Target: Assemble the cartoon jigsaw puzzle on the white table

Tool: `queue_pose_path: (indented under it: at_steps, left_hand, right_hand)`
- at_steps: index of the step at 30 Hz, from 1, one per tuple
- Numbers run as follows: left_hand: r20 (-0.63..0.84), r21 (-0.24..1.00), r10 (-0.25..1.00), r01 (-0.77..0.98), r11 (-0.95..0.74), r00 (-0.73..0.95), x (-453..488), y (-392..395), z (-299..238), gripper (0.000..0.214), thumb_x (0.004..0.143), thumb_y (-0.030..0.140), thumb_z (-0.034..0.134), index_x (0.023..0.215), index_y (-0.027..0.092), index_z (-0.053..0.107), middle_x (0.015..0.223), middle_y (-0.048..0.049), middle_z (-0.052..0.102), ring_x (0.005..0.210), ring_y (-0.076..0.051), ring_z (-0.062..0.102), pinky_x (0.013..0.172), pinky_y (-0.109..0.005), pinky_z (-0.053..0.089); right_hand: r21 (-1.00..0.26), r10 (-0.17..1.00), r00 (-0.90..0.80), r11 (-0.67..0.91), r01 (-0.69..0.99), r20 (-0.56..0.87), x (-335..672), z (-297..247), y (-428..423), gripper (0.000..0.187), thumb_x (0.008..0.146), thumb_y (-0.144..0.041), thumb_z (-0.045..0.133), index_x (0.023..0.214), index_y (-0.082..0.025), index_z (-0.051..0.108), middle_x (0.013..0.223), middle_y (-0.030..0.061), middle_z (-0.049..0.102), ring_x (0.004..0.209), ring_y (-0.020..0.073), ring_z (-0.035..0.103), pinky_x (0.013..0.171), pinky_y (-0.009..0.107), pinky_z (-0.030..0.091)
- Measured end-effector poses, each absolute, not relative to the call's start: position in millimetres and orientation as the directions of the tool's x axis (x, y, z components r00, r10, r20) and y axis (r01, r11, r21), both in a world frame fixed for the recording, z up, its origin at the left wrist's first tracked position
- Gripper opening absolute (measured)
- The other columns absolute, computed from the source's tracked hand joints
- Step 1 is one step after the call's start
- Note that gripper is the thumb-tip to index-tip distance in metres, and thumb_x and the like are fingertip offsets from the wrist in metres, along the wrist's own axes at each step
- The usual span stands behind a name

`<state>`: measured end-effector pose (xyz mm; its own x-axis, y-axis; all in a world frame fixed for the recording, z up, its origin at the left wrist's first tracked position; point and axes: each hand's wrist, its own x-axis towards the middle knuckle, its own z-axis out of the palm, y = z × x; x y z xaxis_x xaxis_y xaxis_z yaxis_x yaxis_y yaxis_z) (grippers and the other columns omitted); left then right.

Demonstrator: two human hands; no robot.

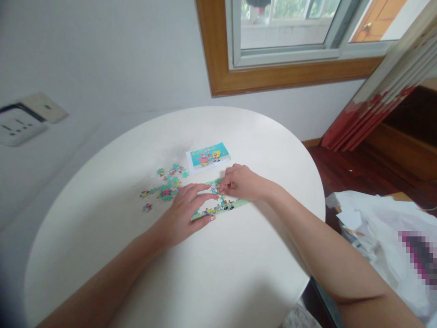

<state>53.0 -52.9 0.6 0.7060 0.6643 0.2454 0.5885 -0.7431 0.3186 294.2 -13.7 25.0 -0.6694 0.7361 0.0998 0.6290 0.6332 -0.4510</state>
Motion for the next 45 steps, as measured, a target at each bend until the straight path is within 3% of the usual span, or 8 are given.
queue_pose_path:
  at_steps: [13,19,25,40,45]
  left_hand:
    - [0.247,0.332,0.668,0.587,-0.739,0.701,53.3,-53.1,0.4,0.039,0.087,0.035,0.064,0.123,0.023,0.06,0.132,-0.0106,0.052,0.127,-0.029,0.042,0.11,-0.046,0.032]
    - [0.247,0.332,0.668,0.586,-0.739,0.702,53.1,-52.9,1.0,0.037,0.087,0.036,0.063,0.121,0.023,0.059,0.133,-0.0109,0.052,0.127,-0.028,0.042,0.11,-0.046,0.032]
    - [0.245,0.337,0.668,0.584,-0.739,0.703,52.4,-52.5,1.5,0.038,0.088,0.037,0.063,0.123,0.023,0.059,0.134,-0.0109,0.052,0.128,-0.029,0.041,0.11,-0.046,0.032]
    - [0.254,0.332,0.665,0.582,-0.742,0.703,52.7,-53.4,0.8,0.037,0.088,0.037,0.063,0.121,0.023,0.061,0.134,-0.0112,0.052,0.127,-0.029,0.042,0.109,-0.048,0.032]
    - [0.314,0.304,0.673,0.6,-0.74,0.67,46.0,-49.8,6.0,0.039,0.088,0.035,0.061,0.124,0.021,0.057,0.132,-0.0124,0.054,0.127,-0.028,0.044,0.11,-0.048,0.033]
  right_hand:
    - [-0.457,0.759,-0.649,0.595,0.661,0.05,295.2,31.7,-17.5,0.006,0.079,-0.024,0.072,0.082,-0.022,0.075,0.078,0.0031,0.065,0.08,0.0171,0.056,0.084,0.031,0.037]
    - [-0.495,0.77,-0.624,0.597,0.631,0.133,298.8,32.0,-13.4,0.016,0.086,-0.018,0.059,0.089,-0.016,0.075,0.083,0.0067,0.068,0.081,0.0173,0.057,0.085,0.03,0.039]
    - [-0.447,0.809,-0.574,0.564,0.694,0.127,298.9,30.2,-9.6,0.016,0.086,-0.018,0.059,0.088,-0.015,0.075,0.083,0.0078,0.069,0.081,0.0183,0.058,0.084,0.03,0.039]
    - [-0.505,0.767,-0.634,0.59,0.63,0.104,290.5,29.2,-16.9,0.01,0.076,-0.016,0.067,0.082,-0.019,0.075,0.072,0.002,0.063,0.074,0.0153,0.056,0.078,0.028,0.04]
    - [-0.51,0.755,-0.639,0.612,0.604,0.15,293.2,27.1,-14.7,0.011,0.081,-0.021,0.064,0.083,-0.018,0.074,0.076,0.0039,0.067,0.076,0.0161,0.057,0.081,0.029,0.041]
